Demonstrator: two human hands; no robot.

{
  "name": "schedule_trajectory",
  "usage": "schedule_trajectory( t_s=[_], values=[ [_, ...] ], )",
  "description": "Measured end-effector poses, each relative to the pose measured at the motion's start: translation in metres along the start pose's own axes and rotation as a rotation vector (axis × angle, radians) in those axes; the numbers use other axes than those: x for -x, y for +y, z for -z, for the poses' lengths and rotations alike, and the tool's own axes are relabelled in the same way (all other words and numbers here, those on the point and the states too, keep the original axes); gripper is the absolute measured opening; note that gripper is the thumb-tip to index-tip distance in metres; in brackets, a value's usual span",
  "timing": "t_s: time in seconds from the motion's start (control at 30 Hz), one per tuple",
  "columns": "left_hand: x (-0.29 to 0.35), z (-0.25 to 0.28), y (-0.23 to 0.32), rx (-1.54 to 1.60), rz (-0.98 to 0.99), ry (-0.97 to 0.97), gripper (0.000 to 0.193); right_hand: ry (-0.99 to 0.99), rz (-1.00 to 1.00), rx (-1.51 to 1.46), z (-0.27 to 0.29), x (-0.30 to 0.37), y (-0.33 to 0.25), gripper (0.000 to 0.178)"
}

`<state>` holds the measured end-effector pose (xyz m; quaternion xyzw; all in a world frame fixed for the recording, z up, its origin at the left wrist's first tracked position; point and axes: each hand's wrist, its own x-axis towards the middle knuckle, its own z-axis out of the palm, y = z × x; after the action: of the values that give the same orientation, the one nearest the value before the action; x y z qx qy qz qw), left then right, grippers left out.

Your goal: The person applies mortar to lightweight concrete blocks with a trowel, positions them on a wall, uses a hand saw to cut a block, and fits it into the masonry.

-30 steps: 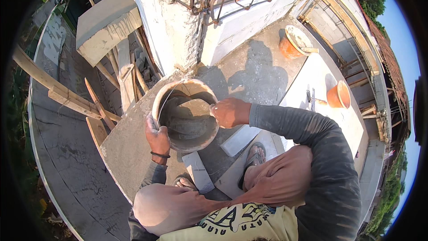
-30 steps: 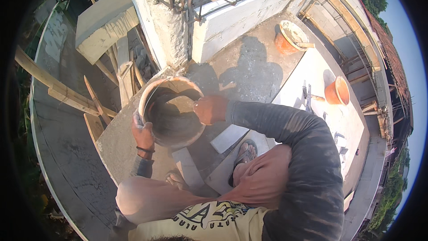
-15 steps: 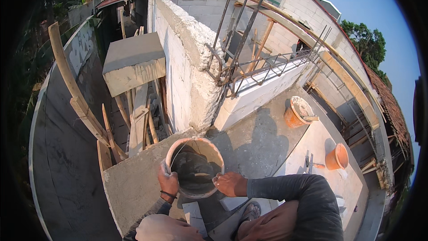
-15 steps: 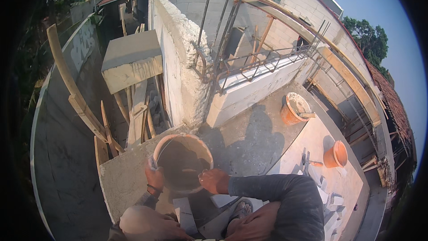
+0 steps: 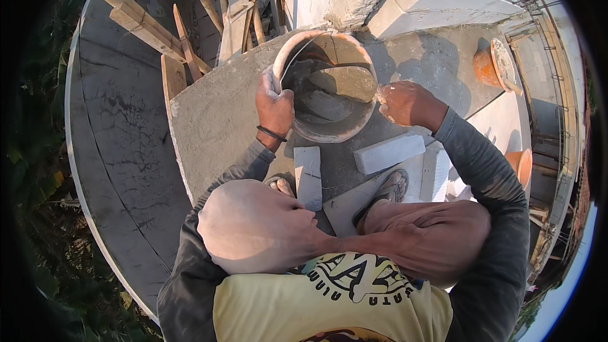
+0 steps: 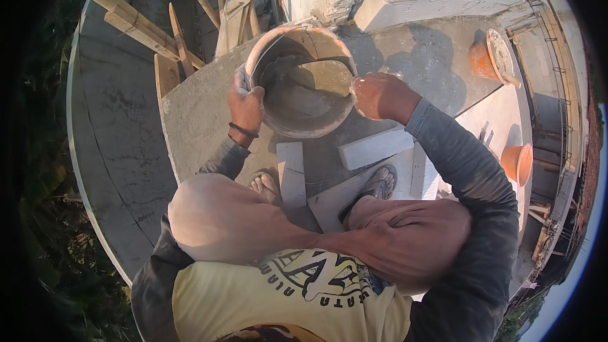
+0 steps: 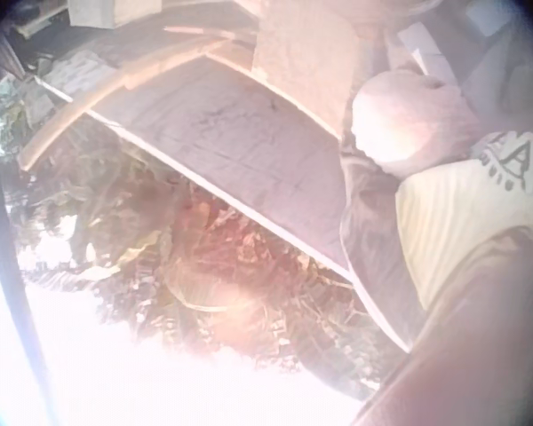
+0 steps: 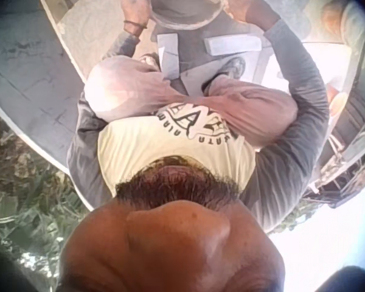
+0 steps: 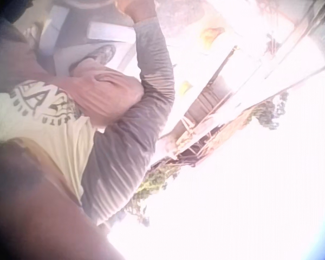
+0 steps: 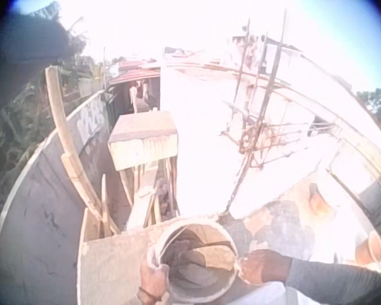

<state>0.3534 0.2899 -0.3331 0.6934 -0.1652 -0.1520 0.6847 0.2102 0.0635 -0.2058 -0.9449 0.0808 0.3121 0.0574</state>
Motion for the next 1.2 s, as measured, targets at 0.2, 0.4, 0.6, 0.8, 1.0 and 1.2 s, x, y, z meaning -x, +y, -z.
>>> schedule_trajectory(
  t_s=[0.2,0.4,0.6,0.8,1.0,1.2],
  values=[
    [0.006,-0.011,0.009,-0.148,-0.107,-0.023,0.060,-0.042,0.151,0.016,-0.024,-0.016,-0.011,0.022],
    [0.010,-0.018,0.014,-0.163,-0.111,-0.040,0.060,-0.076,0.255,-0.192,-0.045,-0.028,-0.019,0.027],
    [-0.002,-0.007,0.004,-0.039,-0.040,-0.032,0.058,-0.411,0.074,-1.071,-0.055,-0.006,0.015,0.030],
    [-0.014,0.028,-0.014,0.290,0.204,0.004,0.059,-0.359,0.016,-1.361,-0.053,0.024,0.041,0.045],
    [-0.001,0.063,-0.018,0.400,0.257,0.137,0.062,-0.198,-0.049,-1.610,-0.080,0.037,0.123,0.058],
    [-0.001,0.064,-0.010,0.335,0.261,0.168,0.064,-0.232,-0.128,-1.615,-0.028,-0.022,0.162,0.048]
  ],
)
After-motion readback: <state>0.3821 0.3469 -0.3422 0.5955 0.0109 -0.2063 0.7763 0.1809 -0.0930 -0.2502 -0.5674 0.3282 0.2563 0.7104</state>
